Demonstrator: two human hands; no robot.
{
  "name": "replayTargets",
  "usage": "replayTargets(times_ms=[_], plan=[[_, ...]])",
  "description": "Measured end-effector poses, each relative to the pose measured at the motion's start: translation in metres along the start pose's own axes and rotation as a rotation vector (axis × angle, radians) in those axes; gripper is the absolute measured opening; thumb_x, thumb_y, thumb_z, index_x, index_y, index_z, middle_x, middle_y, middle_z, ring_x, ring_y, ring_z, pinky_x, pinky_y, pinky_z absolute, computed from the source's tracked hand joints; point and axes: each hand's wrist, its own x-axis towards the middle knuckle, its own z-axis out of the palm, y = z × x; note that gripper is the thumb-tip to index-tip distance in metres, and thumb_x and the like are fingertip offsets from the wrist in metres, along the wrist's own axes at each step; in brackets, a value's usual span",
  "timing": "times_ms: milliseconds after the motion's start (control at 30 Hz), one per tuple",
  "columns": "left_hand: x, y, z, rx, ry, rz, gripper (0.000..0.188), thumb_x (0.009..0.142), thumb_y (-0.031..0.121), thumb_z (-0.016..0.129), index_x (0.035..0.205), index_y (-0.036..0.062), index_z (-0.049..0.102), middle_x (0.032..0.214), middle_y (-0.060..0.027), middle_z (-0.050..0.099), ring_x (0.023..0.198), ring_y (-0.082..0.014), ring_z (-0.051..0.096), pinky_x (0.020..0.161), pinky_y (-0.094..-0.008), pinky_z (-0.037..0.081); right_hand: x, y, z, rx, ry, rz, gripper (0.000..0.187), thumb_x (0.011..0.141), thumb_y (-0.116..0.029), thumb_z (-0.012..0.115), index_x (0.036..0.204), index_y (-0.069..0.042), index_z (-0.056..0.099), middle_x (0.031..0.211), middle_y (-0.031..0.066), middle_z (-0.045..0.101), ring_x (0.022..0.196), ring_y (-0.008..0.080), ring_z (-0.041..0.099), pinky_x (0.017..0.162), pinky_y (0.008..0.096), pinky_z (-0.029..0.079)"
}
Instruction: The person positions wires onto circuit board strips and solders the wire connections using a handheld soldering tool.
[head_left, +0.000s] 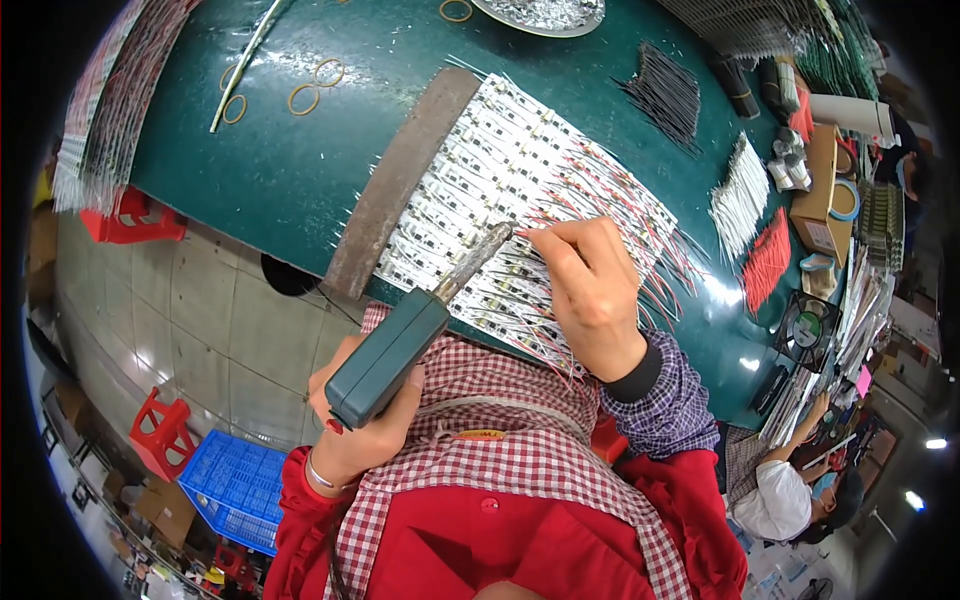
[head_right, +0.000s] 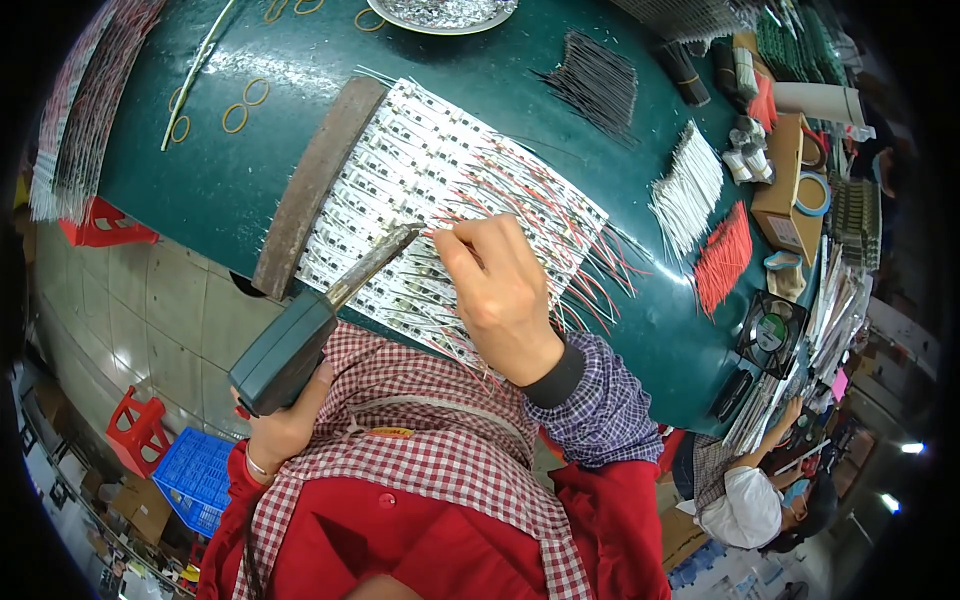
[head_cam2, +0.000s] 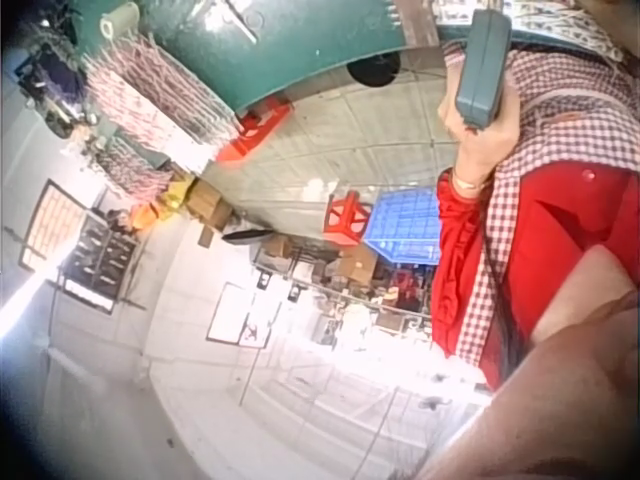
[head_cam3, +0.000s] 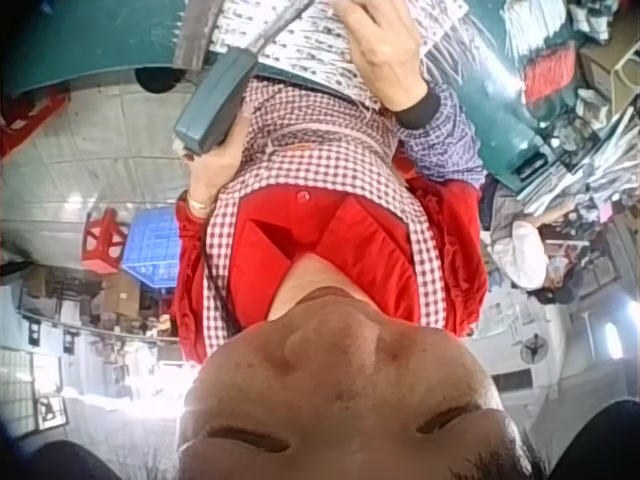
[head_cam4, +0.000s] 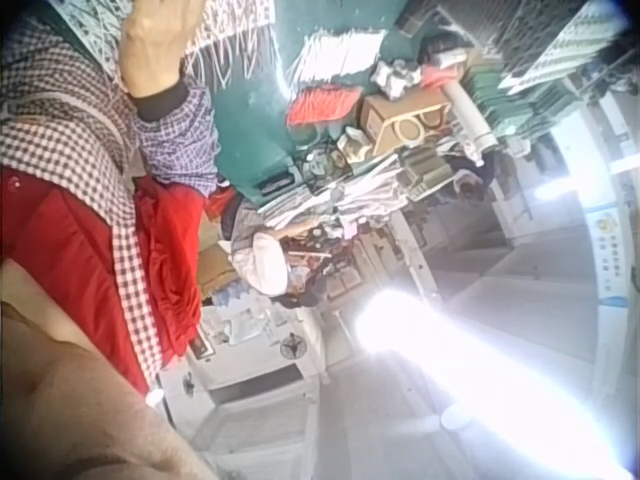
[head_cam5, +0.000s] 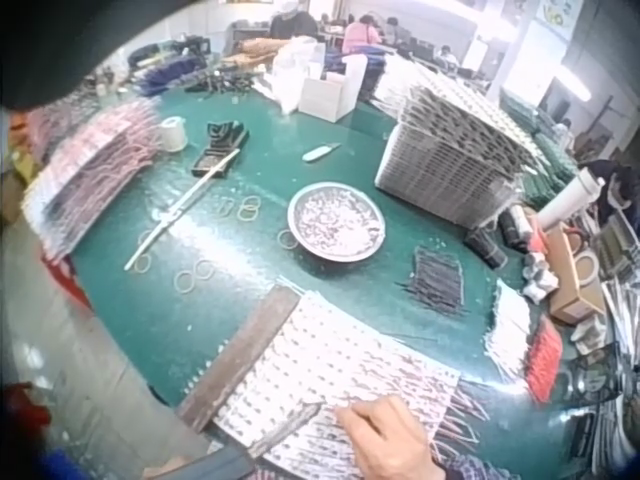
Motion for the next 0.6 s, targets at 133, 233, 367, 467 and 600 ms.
replayTargets(times_ms=[133,233,367,467,600], plan=[[0.000,0.002,0.000,0.038,-0.016,0.025,0.023,0.075,-0.004,0.073,0.097,-0.0046,0.070,0.090,-0.0134,0.067,0.066,-0.0208,0.065,0.059,-0.0288,0.050,-0.002,-0.001,0.000,-0.017,-0.003,0.001,0.031,0.069,0.011,0.065,0.099,0.002,0.067,0.089,0.0108,0.060,0.078,0.0254,0.057,0.060,0.0347,0.049],[-0.001,0.002,0.000,0.062,-0.028,0.032,0.023,0.075,-0.004,0.073,0.098,-0.0046,0.070,0.090,-0.0136,0.067,0.066,-0.0211,0.065,0.059,-0.0289,0.050,-0.002,-0.001,0.000,-0.022,-0.003,0.003,0.031,0.069,0.011,0.065,0.099,0.002,0.067,0.089,0.0109,0.060,0.079,0.0255,0.057,0.060,0.0349,0.050],[-0.007,-0.004,0.001,-0.018,0.011,-0.005,0.025,0.074,-0.004,0.073,0.099,-0.0052,0.070,0.088,-0.0149,0.066,0.067,-0.0228,0.066,0.059,-0.0298,0.051,-0.001,-0.002,-0.001,-0.017,-0.015,0.006,0.032,0.069,0.011,0.064,0.100,0.002,0.067,0.090,0.0112,0.060,0.080,0.0258,0.057,0.061,0.0350,0.050],[-0.011,-0.005,-0.001,-0.016,0.013,-0.056,0.025,0.073,-0.003,0.074,0.098,-0.0059,0.070,0.088,-0.0161,0.066,0.068,-0.0242,0.066,0.059,-0.0307,0.052,0.000,-0.002,-0.002,-0.015,-0.015,0.002,0.033,0.069,0.011,0.064,0.101,0.002,0.066,0.091,0.0113,0.059,0.080,0.0259,0.058,0.061,0.0351,0.050],[-0.013,-0.003,-0.003,0.010,0.017,-0.069,0.025,0.073,-0.003,0.074,0.098,-0.0060,0.070,0.088,-0.0164,0.067,0.067,-0.0248,0.066,0.059,-0.0311,0.052,0.000,-0.001,-0.001,-0.015,-0.014,0.002,0.033,0.069,0.011,0.064,0.101,0.002,0.066,0.091,0.0113,0.059,0.080,0.0262,0.057,0.061,0.0353,0.050]])
